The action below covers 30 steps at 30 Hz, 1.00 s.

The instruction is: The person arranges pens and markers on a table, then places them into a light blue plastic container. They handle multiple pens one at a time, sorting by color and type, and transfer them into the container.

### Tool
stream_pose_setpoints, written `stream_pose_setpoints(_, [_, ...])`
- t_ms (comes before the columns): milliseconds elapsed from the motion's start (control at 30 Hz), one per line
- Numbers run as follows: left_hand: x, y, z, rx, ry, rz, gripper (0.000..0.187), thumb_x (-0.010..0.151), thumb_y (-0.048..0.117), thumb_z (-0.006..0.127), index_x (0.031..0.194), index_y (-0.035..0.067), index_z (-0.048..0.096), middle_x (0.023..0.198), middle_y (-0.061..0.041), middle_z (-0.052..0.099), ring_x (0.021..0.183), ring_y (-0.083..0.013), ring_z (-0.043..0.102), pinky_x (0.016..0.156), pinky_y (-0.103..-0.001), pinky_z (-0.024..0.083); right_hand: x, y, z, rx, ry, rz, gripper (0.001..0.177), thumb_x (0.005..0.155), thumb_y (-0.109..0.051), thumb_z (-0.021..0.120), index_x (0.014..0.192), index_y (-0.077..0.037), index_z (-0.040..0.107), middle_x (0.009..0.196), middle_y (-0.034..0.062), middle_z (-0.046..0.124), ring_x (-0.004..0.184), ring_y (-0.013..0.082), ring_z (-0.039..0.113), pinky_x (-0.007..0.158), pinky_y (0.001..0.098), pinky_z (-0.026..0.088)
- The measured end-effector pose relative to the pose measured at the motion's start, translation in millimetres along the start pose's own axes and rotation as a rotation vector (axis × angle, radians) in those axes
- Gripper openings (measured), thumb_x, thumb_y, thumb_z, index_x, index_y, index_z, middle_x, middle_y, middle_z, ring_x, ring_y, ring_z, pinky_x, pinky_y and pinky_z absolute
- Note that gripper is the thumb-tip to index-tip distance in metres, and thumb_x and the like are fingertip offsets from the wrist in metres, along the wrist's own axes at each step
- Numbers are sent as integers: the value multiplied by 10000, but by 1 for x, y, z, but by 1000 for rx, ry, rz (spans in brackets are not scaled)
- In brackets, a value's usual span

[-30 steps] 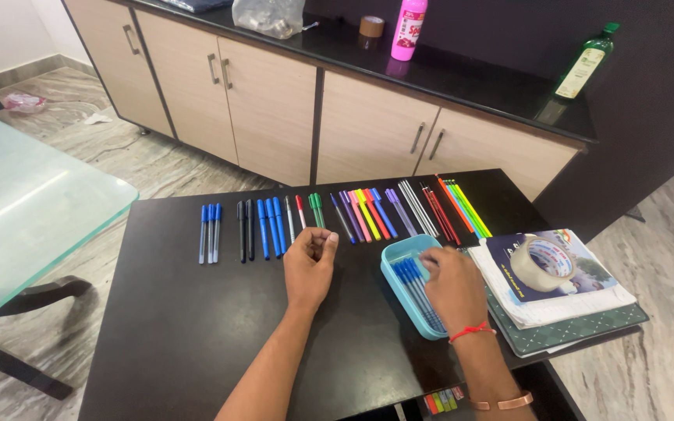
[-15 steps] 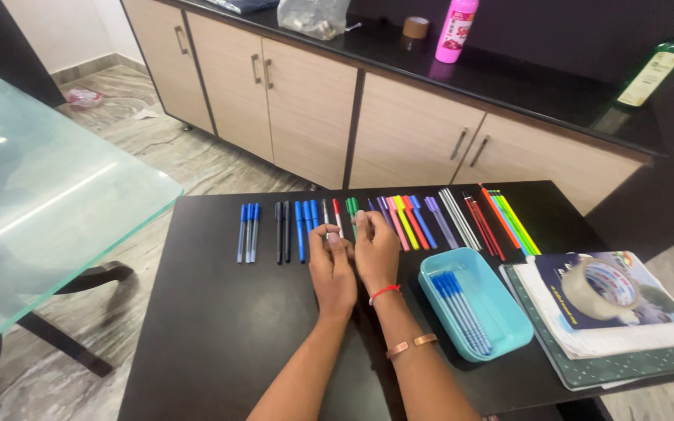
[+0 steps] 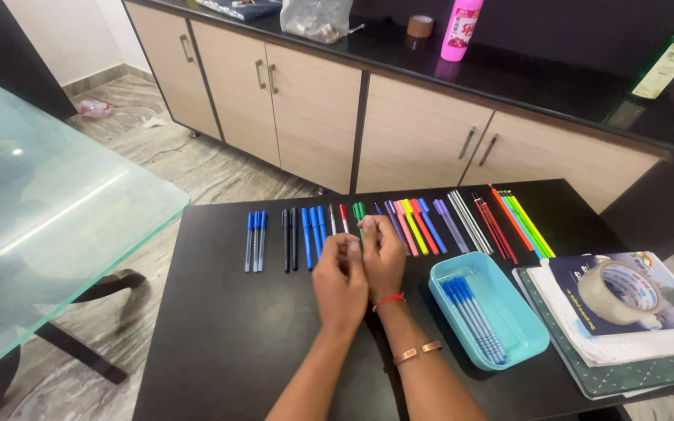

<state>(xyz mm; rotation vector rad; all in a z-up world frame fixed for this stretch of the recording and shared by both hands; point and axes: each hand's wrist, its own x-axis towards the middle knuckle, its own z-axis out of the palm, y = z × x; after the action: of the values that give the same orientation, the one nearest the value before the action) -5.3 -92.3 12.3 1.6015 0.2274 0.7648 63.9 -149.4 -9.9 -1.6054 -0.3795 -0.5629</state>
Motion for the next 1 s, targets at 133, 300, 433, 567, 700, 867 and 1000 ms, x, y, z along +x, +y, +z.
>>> stream_pose_setpoints(133, [33,3,-34,162,-77,200,168,887,137,744,996,44,657,895,-85,672,638,-180,628,597,-329,520,-2,4,3,-53,17,90,301,1039,-284,586,925,-22,679,618,-9,605,560,35,497,487,264,380])
stream_pose_setpoints(300, [82,-15,-94,567,35,425,184,904,210,794,995,102,677,1006,-87,666,846,-265,672,703,-388,528,-3,5,6,-62,-4,64,317,1064,-289,576,917,-26,674,574,-32,463,538,27,378,484,275,269])
stream_pose_setpoints(433, [91,-34,-126,634,110,300,375,889,186,784,1189,74,588,993,-85,654,847,-277,659,715,-417,515,-2,1,7,-60,-11,52,319,1067,-289,574,908,-27,660,578,-38,478,544,23,385,488,270,278])
stream_pose_setpoints(567, [94,-50,-131,543,107,34,520,881,204,785,1297,54,512,961,-68,633,732,-228,619,692,-394,511,-3,0,7,-61,-15,48,323,1060,-300,571,906,-31,660,583,-39,503,527,24,405,478,265,296])
stream_pose_setpoints(700, [95,-57,-133,529,94,36,505,845,196,813,1252,63,544,956,-57,632,721,-191,597,686,-373,507,-3,-3,8,-63,-36,69,337,1067,-315,570,906,-33,664,570,-31,462,524,32,378,478,267,278])
stream_pose_setpoints(867, [98,-58,-134,524,76,30,495,795,165,838,1209,84,578,982,-49,651,761,-206,618,709,-372,520,-3,-4,8,-8,-69,105,342,1062,-321,566,897,-35,655,566,-50,492,517,20,403,471,253,293])
stream_pose_setpoints(1000, [96,-56,-133,536,46,-8,515,764,149,845,1205,95,583,998,-48,657,798,-223,635,726,-385,524,-4,-3,8,-29,-77,112,343,1066,-320,568,892,-38,656,565,-49,474,523,22,375,478,252,275])
